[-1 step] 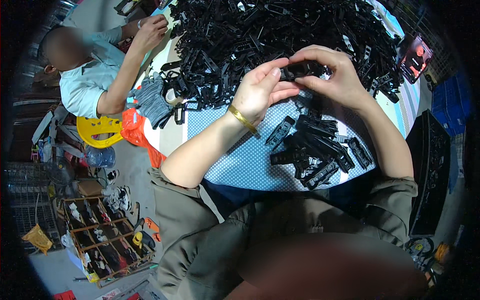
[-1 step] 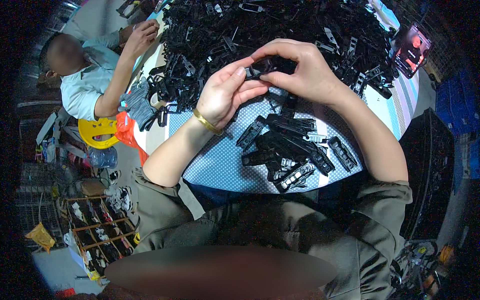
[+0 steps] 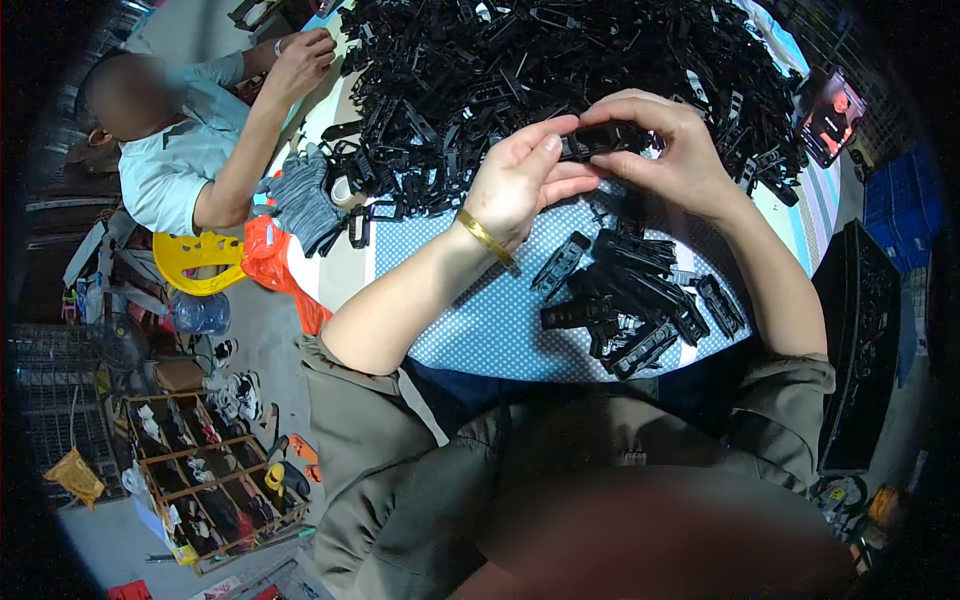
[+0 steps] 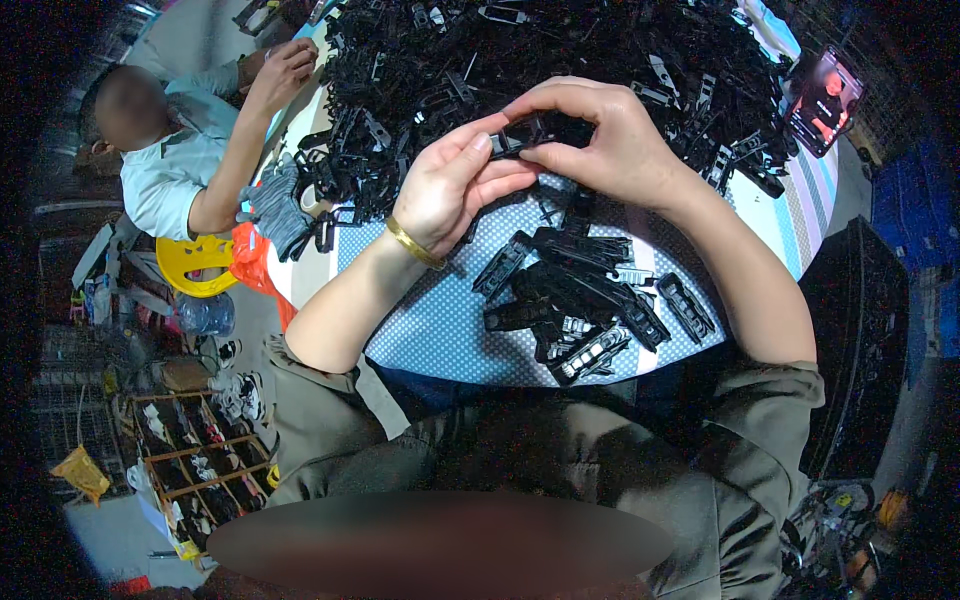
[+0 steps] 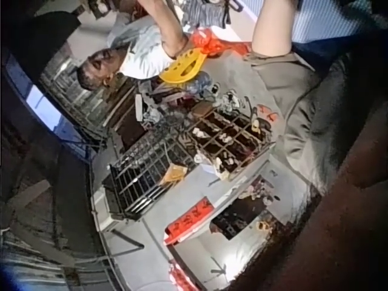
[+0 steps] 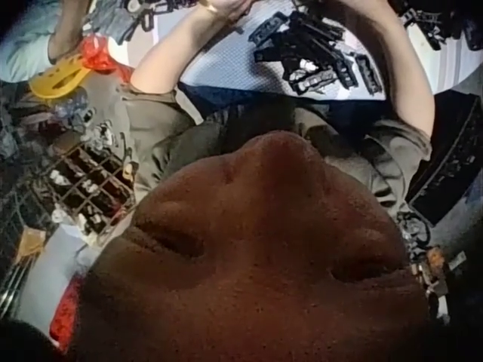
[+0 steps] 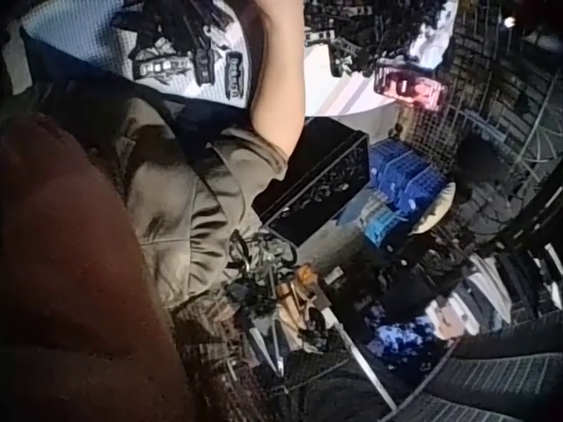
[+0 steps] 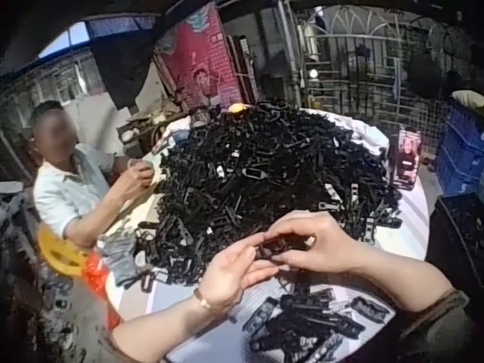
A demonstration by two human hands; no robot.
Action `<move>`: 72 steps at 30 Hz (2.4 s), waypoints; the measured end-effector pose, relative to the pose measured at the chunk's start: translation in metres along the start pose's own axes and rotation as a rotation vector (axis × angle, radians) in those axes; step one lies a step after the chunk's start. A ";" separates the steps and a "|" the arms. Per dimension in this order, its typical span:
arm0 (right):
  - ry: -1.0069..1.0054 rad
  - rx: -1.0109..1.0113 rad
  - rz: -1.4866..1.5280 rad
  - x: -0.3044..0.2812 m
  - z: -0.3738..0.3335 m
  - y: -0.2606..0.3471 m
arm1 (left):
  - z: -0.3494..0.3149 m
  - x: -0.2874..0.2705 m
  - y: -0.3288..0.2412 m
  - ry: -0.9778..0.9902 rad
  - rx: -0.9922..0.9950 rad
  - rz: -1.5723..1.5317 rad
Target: Sorting and inspecting small black plastic components on a workbench.
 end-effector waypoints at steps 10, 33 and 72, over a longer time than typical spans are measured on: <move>-0.026 -0.049 -0.002 0.009 -0.002 -0.005 | 0.001 -0.008 -0.004 -0.041 0.012 0.076; 0.131 0.244 0.457 0.004 -0.005 -0.031 | 0.001 0.012 -0.034 0.096 0.232 0.347; -0.164 0.350 -0.804 -0.065 -0.025 -0.076 | -0.003 0.045 -0.003 0.296 0.104 1.249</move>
Point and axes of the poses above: each hand's wrist, its own z-axis towards the middle knuckle, its own x-axis out of the palm, y = z × x, the point moved 8 cm from there along z, towards the middle knuckle, and after that the axes turned 12 degrees about y, right-handed, at the moved point
